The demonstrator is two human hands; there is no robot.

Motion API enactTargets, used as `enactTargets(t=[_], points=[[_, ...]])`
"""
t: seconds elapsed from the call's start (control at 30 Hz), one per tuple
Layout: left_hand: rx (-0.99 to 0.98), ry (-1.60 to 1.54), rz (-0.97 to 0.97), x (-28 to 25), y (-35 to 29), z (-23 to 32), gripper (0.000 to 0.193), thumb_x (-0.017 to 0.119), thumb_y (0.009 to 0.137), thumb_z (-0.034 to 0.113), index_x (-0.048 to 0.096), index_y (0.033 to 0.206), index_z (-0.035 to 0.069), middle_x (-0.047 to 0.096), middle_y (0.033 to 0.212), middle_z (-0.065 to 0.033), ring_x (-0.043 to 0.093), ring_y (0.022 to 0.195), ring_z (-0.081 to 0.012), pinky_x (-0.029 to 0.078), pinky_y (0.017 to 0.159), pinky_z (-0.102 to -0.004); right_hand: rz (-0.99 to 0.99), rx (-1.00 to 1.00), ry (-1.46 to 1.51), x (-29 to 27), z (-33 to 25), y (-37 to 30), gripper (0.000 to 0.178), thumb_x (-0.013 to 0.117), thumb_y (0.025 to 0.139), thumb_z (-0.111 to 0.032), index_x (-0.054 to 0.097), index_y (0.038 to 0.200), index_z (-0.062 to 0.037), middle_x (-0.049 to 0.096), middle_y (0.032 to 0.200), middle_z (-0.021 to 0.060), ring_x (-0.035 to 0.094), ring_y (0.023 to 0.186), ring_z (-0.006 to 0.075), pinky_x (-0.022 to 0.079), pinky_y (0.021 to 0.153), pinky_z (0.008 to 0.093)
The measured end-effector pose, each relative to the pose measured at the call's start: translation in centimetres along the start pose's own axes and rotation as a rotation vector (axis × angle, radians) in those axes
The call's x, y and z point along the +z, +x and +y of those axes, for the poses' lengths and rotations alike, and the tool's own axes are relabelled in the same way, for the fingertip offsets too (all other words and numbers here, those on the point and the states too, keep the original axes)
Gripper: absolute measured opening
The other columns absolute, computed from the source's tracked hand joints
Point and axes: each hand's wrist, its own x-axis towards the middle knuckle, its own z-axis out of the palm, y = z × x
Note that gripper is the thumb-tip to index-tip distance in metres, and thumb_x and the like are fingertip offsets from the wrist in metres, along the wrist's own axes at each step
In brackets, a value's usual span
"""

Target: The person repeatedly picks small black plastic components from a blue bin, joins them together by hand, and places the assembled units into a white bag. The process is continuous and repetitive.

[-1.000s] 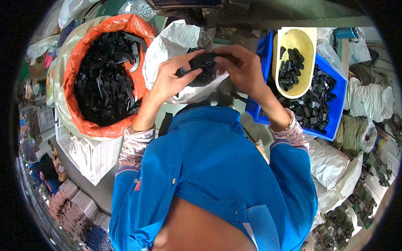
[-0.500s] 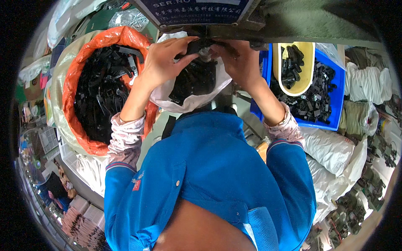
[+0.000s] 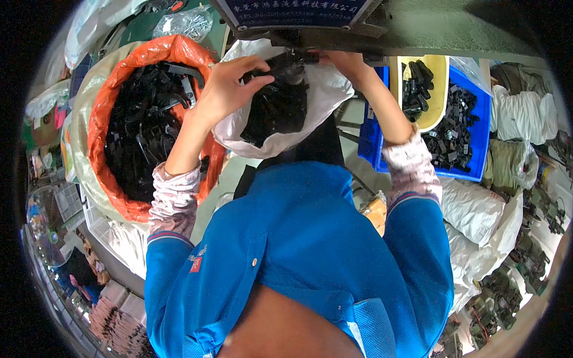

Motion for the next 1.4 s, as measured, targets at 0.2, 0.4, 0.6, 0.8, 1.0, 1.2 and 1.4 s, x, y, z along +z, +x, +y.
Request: enactTargets(t=[0.2, 0.4, 0.6, 0.8, 1.0, 1.2, 1.4], points=[[-0.003, -0.046, 0.012, 0.0, 0.5, 0.1, 0.020, 0.071, 0.084, 0.021, 0.064, 0.098, 0.008, 0.066, 0.081, -0.0137, 0.063, 0.072, -0.0346, 0.050, 0.064, -0.0394, -0.032, -0.188, -0.787, 4.3, 11.5, 3.3, 0.034, 0.060, 0.088, -0.017, 0.063, 0.122, -0.0086, 0.061, 0.122, 0.0162, 0.058, 0.113, 0.0310, 0.048, 0.093, 0.0447], [-0.022, 0.004, 0.003, 0.4, -0.1, -0.3, 0.022, 0.073, 0.084, 0.022, 0.066, 0.099, 0.006, 0.068, 0.086, -0.0112, 0.064, 0.071, -0.0261, 0.051, 0.067, -0.0332, 0.012, -0.146, -0.768, 5.5, 15.0, 4.5, 0.037, 0.059, 0.086, -0.016, 0.063, 0.122, -0.0106, 0.060, 0.123, 0.0179, 0.055, 0.115, 0.0352, 0.046, 0.095, 0.0466], [0.321, 0.034, 0.362, 2.6, -1.1, -0.2, 0.020, 0.076, 0.080, 0.016, 0.066, 0.096, 0.008, 0.069, 0.096, -0.0099, 0.067, 0.074, -0.0279, 0.051, 0.058, -0.0292, 0.064, -0.045, -0.741, 5.4, 18.6, 5.4, 0.039, 0.059, 0.083, -0.015, 0.062, 0.122, -0.0126, 0.058, 0.124, 0.0197, 0.052, 0.118, 0.0394, 0.045, 0.097, 0.0484], [0.047, 0.097, 0.409, 2.3, -7.5, -5.6, 0.033, 0.073, 0.082, 0.021, 0.067, 0.112, 0.009, 0.067, 0.113, -0.0131, 0.066, 0.097, -0.0313, 0.051, 0.087, -0.0403, 0.371, -0.275, -0.802, 4.6, 10.8, 4.6, 0.026, 0.060, 0.082, -0.010, 0.065, 0.107, -0.0053, 0.063, 0.098, 0.0134, 0.063, 0.093, 0.0321, 0.054, 0.077, 0.0440], [-1.038, 0.263, 0.535, -5.4, -13.1, -21.8, 0.054, 0.065, 0.086, 0.047, 0.056, 0.124, 0.011, 0.070, 0.103, -0.0211, 0.066, 0.096, -0.0414, 0.051, 0.087, -0.0473, 0.329, 0.403, 0.602, 2.1, 3.0, 1.5, 0.016, 0.065, 0.088, -0.012, 0.067, 0.099, -0.0001, 0.068, 0.085, 0.0143, 0.066, 0.073, 0.0259, 0.055, 0.064, 0.0360], [-1.293, 0.067, 0.579, -5.9, -10.8, -22.9, 0.067, 0.085, 0.072, 0.030, 0.046, 0.119, 0.002, 0.067, 0.100, -0.0229, 0.070, 0.065, -0.0260, 0.057, 0.064, -0.0354, 0.156, 0.370, 1.058, -0.9, -5.8, -1.8, 0.007, 0.067, 0.089, -0.006, 0.069, 0.094, -0.0002, 0.067, 0.085, 0.0073, 0.064, 0.072, 0.0162, 0.053, 0.064, 0.0296], [-1.309, -0.366, 0.849, -7.0, -16.7, -29.0, 0.072, 0.073, 0.077, 0.006, 0.026, 0.131, -0.003, 0.055, 0.117, -0.0216, 0.065, 0.092, -0.0311, 0.063, 0.060, -0.0445, 0.063, 0.107, 1.011, 0.0, -7.8, -0.6, 0.011, 0.068, 0.091, -0.013, 0.068, 0.094, -0.0018, 0.066, 0.081, 0.0057, 0.062, 0.071, 0.0136, 0.051, 0.065, 0.0292]])
